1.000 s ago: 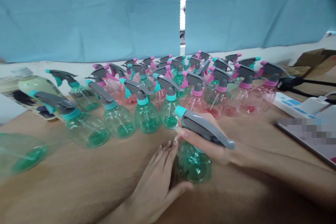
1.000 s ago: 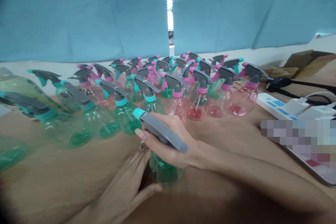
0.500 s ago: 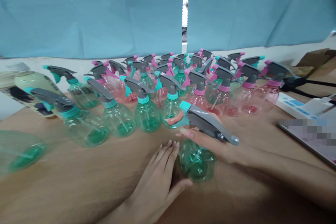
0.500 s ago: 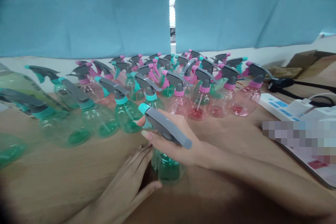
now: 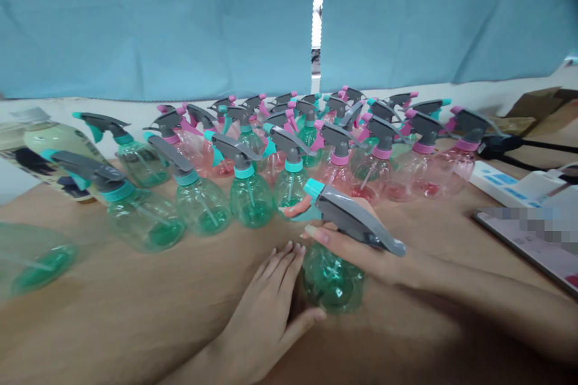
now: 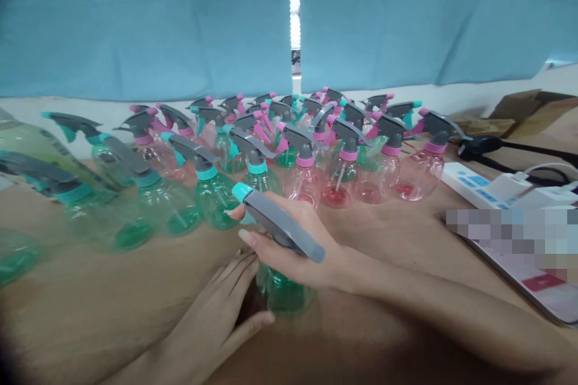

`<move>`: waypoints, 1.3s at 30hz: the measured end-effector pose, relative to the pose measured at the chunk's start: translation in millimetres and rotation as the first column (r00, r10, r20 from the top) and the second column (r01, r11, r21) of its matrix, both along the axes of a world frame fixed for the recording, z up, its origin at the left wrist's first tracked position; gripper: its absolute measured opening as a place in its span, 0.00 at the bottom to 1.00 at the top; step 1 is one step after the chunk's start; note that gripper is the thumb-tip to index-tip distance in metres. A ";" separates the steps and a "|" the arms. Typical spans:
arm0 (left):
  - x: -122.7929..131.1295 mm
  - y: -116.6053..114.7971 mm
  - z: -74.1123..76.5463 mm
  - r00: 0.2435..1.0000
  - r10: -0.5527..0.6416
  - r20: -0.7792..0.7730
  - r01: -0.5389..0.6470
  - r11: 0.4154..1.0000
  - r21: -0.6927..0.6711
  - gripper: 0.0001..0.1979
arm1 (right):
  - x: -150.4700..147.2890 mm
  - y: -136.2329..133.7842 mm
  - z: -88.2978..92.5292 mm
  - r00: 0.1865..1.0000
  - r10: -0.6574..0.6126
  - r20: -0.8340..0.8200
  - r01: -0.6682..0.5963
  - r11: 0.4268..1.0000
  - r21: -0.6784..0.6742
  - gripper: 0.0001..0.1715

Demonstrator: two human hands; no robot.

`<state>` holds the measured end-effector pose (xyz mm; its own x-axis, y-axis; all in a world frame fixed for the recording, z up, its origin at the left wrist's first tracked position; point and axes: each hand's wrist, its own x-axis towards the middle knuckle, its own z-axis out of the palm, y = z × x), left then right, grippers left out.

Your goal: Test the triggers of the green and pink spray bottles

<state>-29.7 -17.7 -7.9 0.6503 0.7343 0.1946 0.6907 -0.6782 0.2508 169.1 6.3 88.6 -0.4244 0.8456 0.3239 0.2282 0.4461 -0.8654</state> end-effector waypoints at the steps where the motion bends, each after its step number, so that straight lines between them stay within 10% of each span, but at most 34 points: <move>1: -0.2 -0.2 0.0 1.000 -0.001 -0.008 0.001 1.000 -0.001 0.33 | -0.3 0.0 -0.2 1.000 0.002 0.006 -0.002 1.000 -0.007 0.12; 39: 3.5 0.8 -1.1 0.982 0.082 -0.168 -0.049 0.981 0.190 0.30 | 5.9 9.7 -8.8 0.999 0.028 -0.046 -0.026 0.999 0.039 0.09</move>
